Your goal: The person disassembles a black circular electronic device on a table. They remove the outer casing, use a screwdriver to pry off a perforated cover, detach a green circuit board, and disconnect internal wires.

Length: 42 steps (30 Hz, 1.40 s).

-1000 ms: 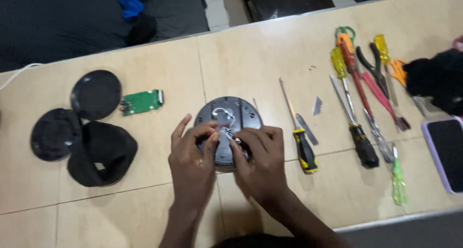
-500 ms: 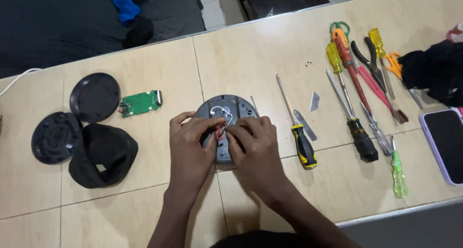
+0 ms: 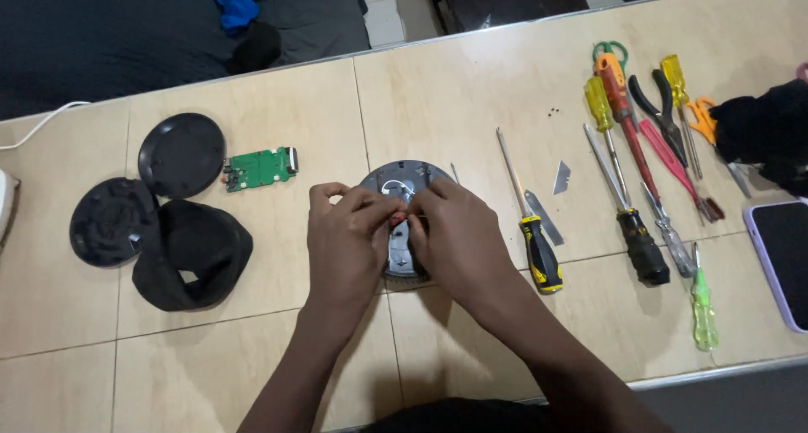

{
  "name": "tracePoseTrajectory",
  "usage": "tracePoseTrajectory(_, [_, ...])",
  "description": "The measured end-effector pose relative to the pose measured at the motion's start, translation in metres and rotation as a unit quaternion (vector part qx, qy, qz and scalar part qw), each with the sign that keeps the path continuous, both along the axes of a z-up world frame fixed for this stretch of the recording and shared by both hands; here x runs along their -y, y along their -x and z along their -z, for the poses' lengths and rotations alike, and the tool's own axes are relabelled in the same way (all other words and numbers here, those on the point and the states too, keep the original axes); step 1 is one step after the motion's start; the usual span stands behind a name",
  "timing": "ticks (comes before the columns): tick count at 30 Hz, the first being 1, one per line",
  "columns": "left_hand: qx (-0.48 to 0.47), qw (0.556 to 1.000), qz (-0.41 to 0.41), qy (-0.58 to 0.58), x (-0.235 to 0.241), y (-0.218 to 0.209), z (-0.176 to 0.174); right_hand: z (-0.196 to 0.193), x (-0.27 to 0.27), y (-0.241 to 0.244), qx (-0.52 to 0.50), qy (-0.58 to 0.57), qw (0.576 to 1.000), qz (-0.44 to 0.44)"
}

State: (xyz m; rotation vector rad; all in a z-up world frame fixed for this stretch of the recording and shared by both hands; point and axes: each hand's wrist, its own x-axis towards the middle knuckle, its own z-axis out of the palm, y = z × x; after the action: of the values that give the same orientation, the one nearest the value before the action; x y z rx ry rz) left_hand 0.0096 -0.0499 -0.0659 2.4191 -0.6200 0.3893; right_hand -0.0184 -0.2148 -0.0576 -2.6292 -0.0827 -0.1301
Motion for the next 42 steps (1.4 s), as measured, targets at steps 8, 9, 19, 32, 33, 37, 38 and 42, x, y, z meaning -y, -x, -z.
tracePoseTrajectory(8, [0.006, 0.999, -0.019, -0.034, 0.002, -0.002, -0.006, -0.007, -0.004, -0.006, -0.026, 0.004, 1.0, 0.001])
tracePoseTrajectory(9, [0.005, 0.999, -0.021, -0.04, 0.003, -0.002, -0.006, -0.006, -0.003, -0.005, -0.024, 0.006, 1.0, -0.001])
tracePoseTrajectory(19, [0.025, 1.0, 0.011, -0.014, -0.004, -0.006, 0.0, -0.002, 0.0, 0.002, 0.089, -0.1, 0.991, -0.014])
tracePoseTrajectory(32, [0.033, 0.989, 0.071, 0.122, -0.006, -0.003, -0.001, -0.018, 0.02, -0.006, 0.17, -0.05, 0.96, -0.217])
tracePoseTrajectory(33, [0.038, 0.99, 0.066, 0.12, -0.007, -0.003, -0.001, -0.02, 0.021, -0.009, 0.162, -0.032, 0.958, -0.236])
tracePoseTrajectory(37, [0.042, 0.989, 0.063, 0.125, -0.008, -0.004, 0.0, -0.012, 0.026, -0.015, 0.161, 0.014, 0.948, -0.272])
tracePoseTrajectory(38, [0.041, 0.989, 0.065, 0.125, -0.008, -0.005, 0.0, -0.006, 0.027, -0.017, 0.148, 0.021, 0.951, -0.272])
tracePoseTrajectory(42, [0.043, 0.99, 0.061, 0.122, -0.007, -0.007, -0.001, -0.002, 0.027, -0.02, 0.111, 0.031, 0.955, -0.273])
